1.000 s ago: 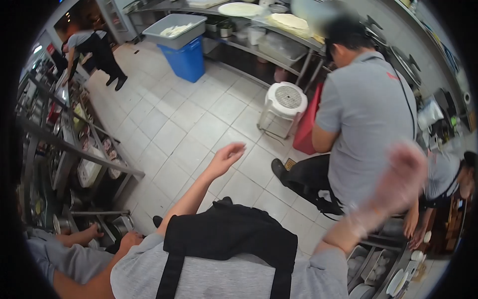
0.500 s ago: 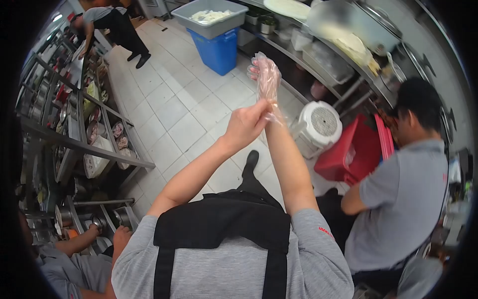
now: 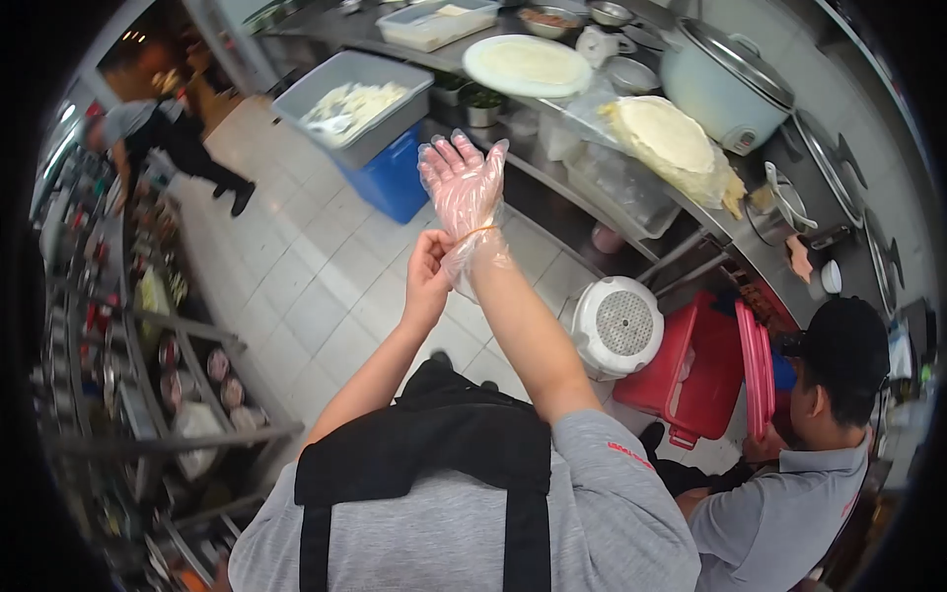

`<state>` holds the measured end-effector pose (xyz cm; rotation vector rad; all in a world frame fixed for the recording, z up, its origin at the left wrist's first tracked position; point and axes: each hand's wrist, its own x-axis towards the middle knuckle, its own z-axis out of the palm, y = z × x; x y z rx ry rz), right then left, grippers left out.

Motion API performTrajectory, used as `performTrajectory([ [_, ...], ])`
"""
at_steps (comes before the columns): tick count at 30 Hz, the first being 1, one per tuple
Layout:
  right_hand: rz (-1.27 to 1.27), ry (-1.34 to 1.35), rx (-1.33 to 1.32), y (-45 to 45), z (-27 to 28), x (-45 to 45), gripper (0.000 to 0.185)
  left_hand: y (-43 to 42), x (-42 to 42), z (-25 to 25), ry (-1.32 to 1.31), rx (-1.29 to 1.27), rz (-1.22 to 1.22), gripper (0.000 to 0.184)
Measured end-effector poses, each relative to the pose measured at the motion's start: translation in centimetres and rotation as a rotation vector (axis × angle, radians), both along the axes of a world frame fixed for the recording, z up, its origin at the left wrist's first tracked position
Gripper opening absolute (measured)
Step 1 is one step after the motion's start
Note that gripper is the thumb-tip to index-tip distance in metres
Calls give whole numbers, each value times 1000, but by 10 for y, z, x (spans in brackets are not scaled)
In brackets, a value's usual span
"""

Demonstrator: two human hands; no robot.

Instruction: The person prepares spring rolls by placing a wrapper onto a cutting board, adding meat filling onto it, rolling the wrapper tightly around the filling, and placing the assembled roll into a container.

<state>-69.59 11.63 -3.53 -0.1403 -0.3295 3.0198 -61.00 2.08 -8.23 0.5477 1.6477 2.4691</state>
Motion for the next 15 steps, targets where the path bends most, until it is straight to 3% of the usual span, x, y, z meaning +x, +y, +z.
performTrajectory([
  [1,-54,1,14,10,-5,-17,65,14,-19,-8,100,4,50,14],
  [4,-219,-12,47,50,-17,-64,71,38,-79,-21,156,9,-99,11],
  [5,-238,-20,40,64,-19,-76,67,42,-100,-21,68,-14,-260,10],
  [8,-261,-19,-102,101,-17,-112,65,65,-159,-13,102,-29,-491,10],
  [10,-197,50,-334,126,-19,-133,67,80,-200,-10,215,-84,-633,12],
  [12,-252,117,-318,142,-14,-154,70,81,-239,4,261,-252,-823,14],
  [13,-238,195,-340,144,-6,-163,67,83,-259,0,223,-234,-827,15],
  [15,-259,269,-124,146,5,-189,65,90,-295,0,242,-210,-763,19],
])
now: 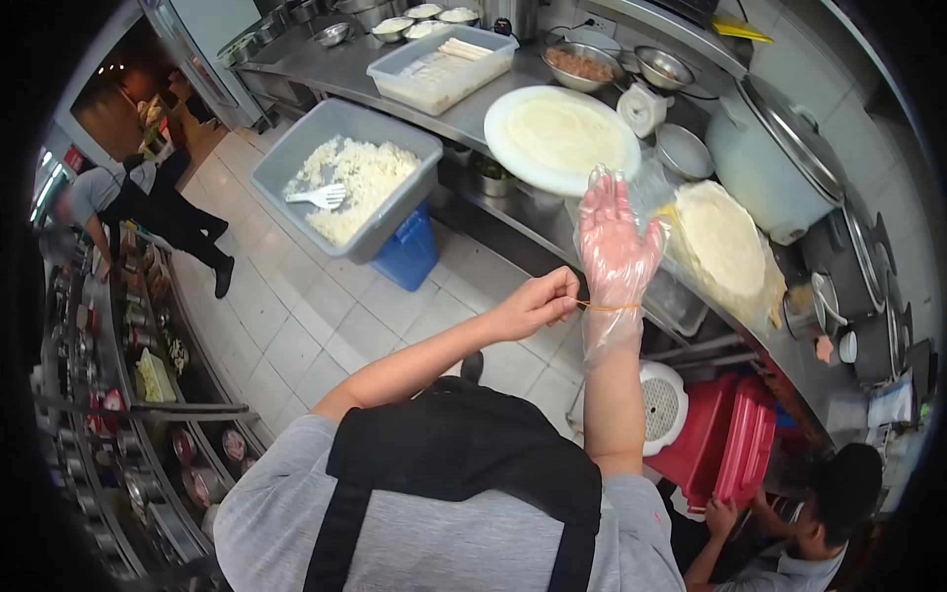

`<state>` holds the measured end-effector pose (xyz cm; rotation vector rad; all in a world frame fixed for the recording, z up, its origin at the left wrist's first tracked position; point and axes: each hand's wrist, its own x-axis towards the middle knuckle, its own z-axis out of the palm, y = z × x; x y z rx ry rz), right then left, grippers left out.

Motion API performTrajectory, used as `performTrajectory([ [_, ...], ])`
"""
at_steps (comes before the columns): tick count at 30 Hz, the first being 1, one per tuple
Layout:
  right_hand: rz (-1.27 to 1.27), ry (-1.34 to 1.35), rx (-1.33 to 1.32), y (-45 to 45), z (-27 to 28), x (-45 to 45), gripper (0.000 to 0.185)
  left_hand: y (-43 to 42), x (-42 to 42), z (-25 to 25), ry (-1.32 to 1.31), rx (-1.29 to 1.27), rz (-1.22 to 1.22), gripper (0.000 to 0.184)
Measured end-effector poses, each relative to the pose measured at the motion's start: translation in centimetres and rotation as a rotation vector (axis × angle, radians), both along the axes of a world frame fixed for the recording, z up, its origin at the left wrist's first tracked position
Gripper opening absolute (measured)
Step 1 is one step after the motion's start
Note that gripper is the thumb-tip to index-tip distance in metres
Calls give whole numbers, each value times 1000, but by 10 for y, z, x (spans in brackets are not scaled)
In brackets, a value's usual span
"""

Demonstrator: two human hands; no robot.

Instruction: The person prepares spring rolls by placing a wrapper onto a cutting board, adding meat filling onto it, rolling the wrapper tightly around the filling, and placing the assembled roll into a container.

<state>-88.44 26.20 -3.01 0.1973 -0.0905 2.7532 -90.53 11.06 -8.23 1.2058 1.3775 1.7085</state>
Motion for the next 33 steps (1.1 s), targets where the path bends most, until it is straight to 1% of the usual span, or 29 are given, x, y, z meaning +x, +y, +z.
performTrajectory([
  [1,-31,19,105,2,1,-15,64,3,-13,9,48,33,60,24],
  [2,-311,-163,464,5,-6,-32,59,3,-23,17,90,64,119,29],
  [5,-492,-353,369,19,-20,-61,58,-1,-49,37,418,76,292,47],
  [6,-547,-377,398,26,-27,-71,57,3,-55,37,588,88,289,68],
  [9,-676,-484,433,41,-36,-94,56,34,-72,26,762,95,354,75],
  [10,-666,-472,430,48,-40,-101,55,43,-82,22,681,13,264,68],
  [13,-632,-458,442,73,-45,-118,55,78,-112,9,758,208,209,57],
  [16,-773,-455,592,103,-37,-139,51,98,-121,2,790,353,117,55],
  [19,-1067,-590,1005,139,-47,-146,47,101,-158,-5,853,113,-38,61],
  [20,-978,-647,1005,154,-52,-146,46,97,-174,-7,863,-92,-170,60],
  [22,-792,-752,1003,186,-66,-141,42,93,-212,-13,748,-45,-20,56],
  [23,-701,-810,1060,195,-71,-145,42,86,-238,-29,676,-133,87,52],
  [24,-606,-874,1117,204,-77,-146,42,77,-262,-38,582,-256,277,46],
  [25,-503,-945,1172,213,-84,-145,42,68,-288,-46,449,-352,467,45],
  [26,-436,-966,1233,218,-89,-149,42,58,-309,-41,315,-381,655,47],
  [27,-431,-996,1214,221,-90,-155,43,45,-339,-79,267,-281,805,49],
  [29,-405,-1048,1178,229,-94,-173,45,23,-378,-76,200,-501,861,50],
  [30,-434,-1082,1362,245,-108,-181,48,26,-390,-81,135,-498,844,50],
  [33,-465,-1130,1577,259,-118,-207,49,41,-435,-88,8,-466,774,50],
])
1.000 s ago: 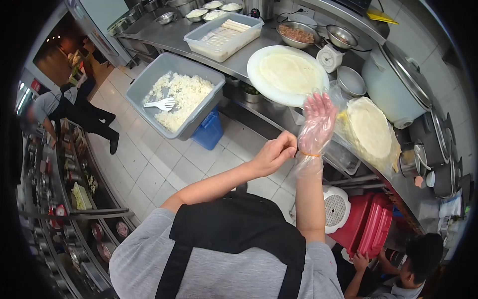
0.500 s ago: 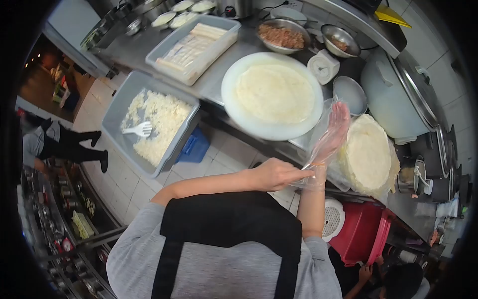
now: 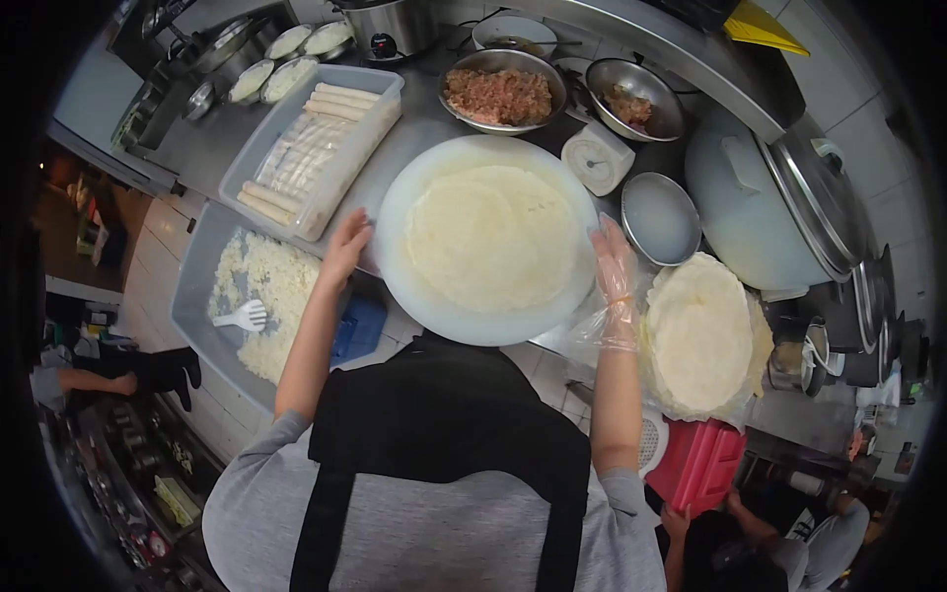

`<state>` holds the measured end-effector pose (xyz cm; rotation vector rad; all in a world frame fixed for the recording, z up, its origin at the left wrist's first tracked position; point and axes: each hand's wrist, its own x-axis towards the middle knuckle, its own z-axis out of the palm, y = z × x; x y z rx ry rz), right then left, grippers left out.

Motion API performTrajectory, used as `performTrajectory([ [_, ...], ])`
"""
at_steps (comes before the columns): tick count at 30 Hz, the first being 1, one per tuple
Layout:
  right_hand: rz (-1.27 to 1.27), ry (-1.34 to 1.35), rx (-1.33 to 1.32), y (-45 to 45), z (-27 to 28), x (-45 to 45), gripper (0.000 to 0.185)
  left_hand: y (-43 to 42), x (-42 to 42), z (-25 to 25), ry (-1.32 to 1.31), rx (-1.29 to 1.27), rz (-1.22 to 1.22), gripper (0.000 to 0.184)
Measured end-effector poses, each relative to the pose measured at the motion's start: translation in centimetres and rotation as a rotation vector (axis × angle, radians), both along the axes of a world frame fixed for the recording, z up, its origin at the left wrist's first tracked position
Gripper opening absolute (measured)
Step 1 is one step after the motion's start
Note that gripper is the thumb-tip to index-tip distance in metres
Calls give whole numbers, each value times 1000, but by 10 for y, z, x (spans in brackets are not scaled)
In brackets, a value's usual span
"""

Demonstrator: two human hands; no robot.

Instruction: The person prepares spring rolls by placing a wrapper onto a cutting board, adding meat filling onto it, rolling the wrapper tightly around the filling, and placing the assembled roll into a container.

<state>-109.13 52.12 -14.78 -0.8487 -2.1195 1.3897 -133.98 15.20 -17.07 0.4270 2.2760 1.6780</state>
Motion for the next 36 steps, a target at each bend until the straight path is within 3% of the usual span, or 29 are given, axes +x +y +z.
performTrajectory([
  [2,-35,-126,190,5,-5,-10,47,28,-16,1,-41,52,-78,49],
  [6,-120,-373,430,-16,4,-21,46,66,-48,-1,441,-240,-260,46],
  [8,-148,-451,383,-33,21,-32,49,85,-45,21,665,-275,-370,43],
  [9,-162,-493,359,-38,25,-35,51,98,-47,27,474,-260,-431,38],
  [12,-223,-525,320,-34,6,-32,53,127,-55,35,373,-313,-618,36],
  [15,-217,-412,271,-42,-11,-30,46,154,-50,45,551,-217,-763,37],
  [18,-227,-567,230,-54,-3,-40,34,190,-32,71,645,-76,-1043,44],
  [21,-163,-402,217,-79,30,-50,26,221,-5,95,789,128,-1331,52],
  [24,44,-52,57,-98,63,-45,24,232,10,123,940,-1,-1555,45],
  [27,142,-8,17,-101,123,-19,28,225,17,181,896,-479,-1732,32],
  [30,68,567,-414,-86,114,3,36,211,19,226,634,-311,-1780,22],
  [33,202,770,-906,-76,67,4,53,207,9,241,199,-26,-1533,22],
  [35,237,683,-812,-83,50,10,58,200,-3,244,-132,165,-1295,26],
  [36,204,522,-560,-84,39,14,59,198,-10,235,-259,251,-1162,27],
])
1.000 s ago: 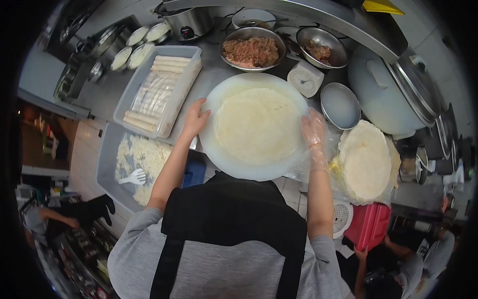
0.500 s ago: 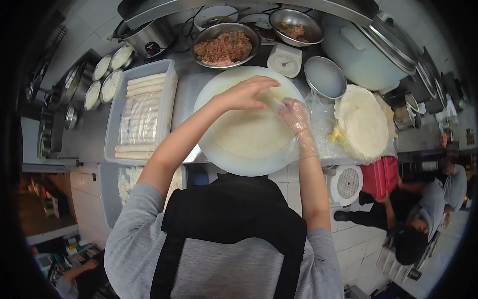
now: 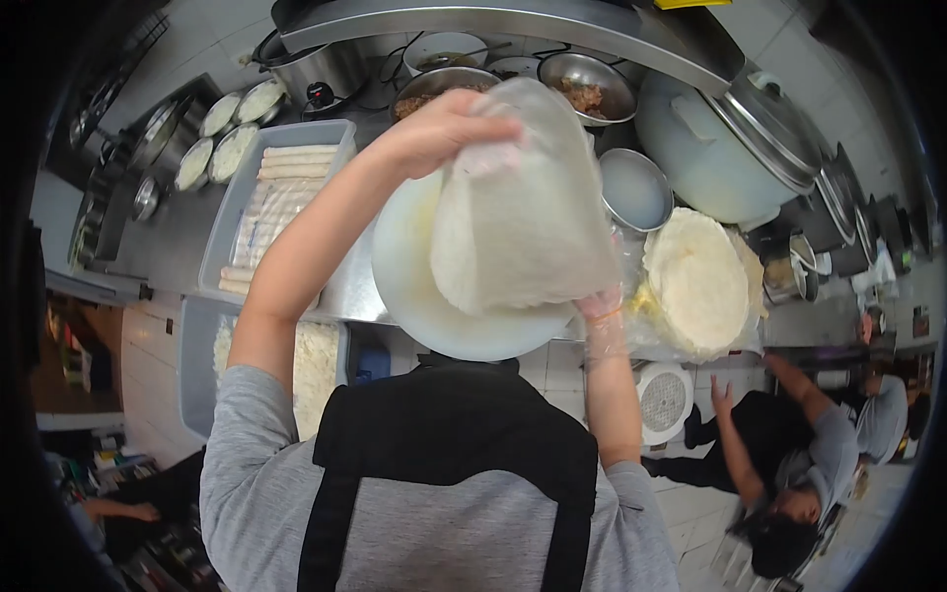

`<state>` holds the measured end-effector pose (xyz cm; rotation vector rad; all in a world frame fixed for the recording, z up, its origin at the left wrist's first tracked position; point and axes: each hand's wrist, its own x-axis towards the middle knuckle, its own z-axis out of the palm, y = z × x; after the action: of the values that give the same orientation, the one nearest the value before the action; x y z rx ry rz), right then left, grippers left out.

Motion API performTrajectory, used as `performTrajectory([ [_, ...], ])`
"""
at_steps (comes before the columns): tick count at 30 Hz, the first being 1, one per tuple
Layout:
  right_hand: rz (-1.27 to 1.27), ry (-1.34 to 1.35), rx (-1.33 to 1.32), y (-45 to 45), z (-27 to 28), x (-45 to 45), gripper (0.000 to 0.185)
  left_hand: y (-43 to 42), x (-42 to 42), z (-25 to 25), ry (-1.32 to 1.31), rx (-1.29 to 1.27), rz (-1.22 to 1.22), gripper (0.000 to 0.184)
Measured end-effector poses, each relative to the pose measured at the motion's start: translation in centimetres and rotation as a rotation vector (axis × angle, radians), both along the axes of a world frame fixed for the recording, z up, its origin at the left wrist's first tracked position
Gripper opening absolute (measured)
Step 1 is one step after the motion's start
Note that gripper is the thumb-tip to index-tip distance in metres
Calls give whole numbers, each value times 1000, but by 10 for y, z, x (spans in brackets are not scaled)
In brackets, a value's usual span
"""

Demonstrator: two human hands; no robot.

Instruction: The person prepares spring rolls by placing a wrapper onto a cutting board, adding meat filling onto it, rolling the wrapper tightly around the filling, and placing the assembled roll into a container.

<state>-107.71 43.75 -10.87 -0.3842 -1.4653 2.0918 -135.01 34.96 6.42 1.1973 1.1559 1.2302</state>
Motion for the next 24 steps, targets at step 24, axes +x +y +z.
performTrajectory([
  [24,-161,-407,250,46,-60,-19,17,-109,-5,-202,679,-225,778,54],
])
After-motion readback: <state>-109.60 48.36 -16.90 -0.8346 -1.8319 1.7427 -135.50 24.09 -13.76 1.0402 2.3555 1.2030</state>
